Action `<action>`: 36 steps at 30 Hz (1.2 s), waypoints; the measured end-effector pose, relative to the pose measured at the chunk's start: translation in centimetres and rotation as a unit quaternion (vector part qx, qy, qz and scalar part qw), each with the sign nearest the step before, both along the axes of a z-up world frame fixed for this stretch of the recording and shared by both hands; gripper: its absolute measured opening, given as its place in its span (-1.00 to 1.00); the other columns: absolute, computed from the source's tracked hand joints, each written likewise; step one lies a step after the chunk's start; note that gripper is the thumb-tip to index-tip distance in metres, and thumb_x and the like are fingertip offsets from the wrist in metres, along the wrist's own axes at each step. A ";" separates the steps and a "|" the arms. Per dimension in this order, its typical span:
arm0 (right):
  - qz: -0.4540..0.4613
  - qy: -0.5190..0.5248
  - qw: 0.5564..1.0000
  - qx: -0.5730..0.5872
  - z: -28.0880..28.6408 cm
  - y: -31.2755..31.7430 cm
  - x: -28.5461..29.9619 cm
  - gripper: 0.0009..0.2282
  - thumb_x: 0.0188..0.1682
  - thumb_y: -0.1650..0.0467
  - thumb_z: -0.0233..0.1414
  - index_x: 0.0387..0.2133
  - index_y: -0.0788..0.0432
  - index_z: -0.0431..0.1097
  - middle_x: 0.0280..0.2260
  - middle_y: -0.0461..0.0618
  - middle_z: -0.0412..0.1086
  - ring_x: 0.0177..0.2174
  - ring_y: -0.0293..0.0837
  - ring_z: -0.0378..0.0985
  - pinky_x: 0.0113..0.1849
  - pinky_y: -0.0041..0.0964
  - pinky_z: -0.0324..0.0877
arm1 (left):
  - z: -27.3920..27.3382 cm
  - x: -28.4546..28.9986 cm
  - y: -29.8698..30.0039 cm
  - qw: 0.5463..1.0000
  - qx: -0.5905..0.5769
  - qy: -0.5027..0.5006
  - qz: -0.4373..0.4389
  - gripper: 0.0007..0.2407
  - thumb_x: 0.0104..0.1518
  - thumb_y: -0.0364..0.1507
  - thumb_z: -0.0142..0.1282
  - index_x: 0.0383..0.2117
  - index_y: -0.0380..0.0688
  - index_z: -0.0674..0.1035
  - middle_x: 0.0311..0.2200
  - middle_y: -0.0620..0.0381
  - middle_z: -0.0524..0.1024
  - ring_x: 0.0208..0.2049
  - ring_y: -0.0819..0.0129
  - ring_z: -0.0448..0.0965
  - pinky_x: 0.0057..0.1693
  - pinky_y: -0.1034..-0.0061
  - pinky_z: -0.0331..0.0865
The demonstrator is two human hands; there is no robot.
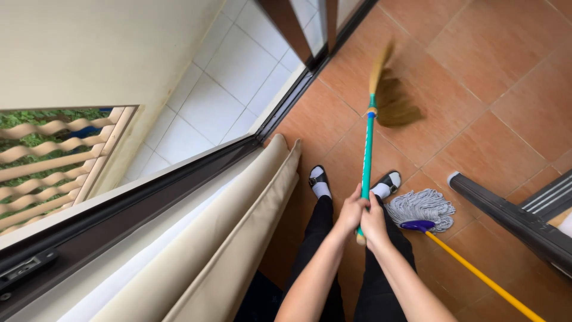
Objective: Sweeping the bedroom floor and balcony area with a broom.
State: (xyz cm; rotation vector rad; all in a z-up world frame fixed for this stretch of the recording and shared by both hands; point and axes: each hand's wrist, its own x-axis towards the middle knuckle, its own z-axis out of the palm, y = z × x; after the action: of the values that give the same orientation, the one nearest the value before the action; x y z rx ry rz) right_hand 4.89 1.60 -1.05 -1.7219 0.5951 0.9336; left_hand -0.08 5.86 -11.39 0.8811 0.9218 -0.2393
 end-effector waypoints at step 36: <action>0.237 0.076 0.961 0.123 5.7 17.7 -4.9 -0.46 0.11 0.42 -0.12 0.40 -0.09 -0.02 -0.71 -0.18 0.15 -0.81 -0.34 0.12 -0.77 -0.36 0.04 | 11.2 -6.8 19.3 0.978 0.057 -0.046 0.197 -0.30 0.16 -0.47 -0.14 0.52 0.05 -0.06 0.34 0.10 0.22 0.01 0.52 0.39 0.10 0.65 0.32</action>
State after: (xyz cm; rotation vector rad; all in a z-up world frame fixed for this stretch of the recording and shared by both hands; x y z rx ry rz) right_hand -0.05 19.28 4.61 -1.6010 0.1457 1.4227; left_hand -6.91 25.17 -0.22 0.7878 1.0098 0.1947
